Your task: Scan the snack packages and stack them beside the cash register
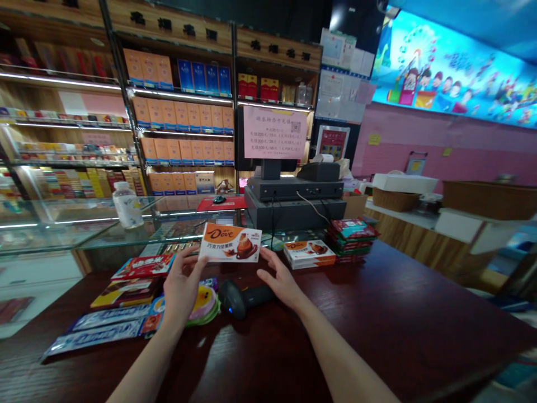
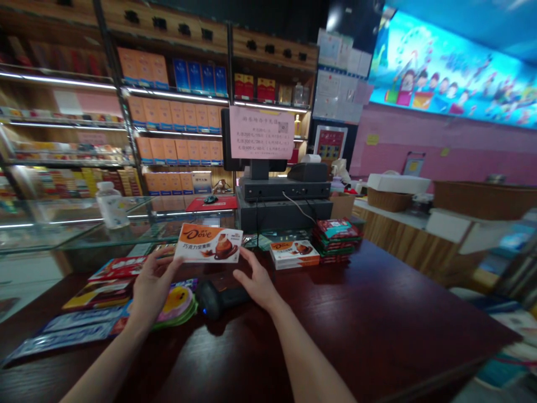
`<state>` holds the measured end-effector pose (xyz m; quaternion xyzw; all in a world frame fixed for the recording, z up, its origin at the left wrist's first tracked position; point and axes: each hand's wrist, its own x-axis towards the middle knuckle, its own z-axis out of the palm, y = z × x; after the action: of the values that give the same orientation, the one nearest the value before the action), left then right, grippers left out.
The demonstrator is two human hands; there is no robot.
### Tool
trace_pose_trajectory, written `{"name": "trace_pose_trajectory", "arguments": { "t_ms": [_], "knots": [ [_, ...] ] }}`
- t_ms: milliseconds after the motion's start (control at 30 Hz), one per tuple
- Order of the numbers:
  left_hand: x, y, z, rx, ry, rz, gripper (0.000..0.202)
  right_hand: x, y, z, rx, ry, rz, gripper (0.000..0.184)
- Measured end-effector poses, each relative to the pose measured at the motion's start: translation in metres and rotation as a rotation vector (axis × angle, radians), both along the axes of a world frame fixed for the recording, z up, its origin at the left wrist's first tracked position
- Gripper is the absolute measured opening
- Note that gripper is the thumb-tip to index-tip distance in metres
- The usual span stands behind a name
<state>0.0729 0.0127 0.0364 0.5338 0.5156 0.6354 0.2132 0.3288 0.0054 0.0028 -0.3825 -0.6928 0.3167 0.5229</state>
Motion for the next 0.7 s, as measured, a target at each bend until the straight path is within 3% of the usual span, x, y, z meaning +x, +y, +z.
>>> {"name": "trace_pose_trajectory", "arguments": {
  "t_ms": [300,700],
  "knots": [
    [0.005,-0.003,-0.001,0.003,0.141,0.012,0.047,-0.002,-0.002,0.001,0.014,0.018,-0.058,0.064],
    [0.012,0.012,-0.011,-0.082,0.315,-0.180,0.056,0.012,0.008,-0.007,0.036,-0.023,-0.288,0.059]
  ]
}}
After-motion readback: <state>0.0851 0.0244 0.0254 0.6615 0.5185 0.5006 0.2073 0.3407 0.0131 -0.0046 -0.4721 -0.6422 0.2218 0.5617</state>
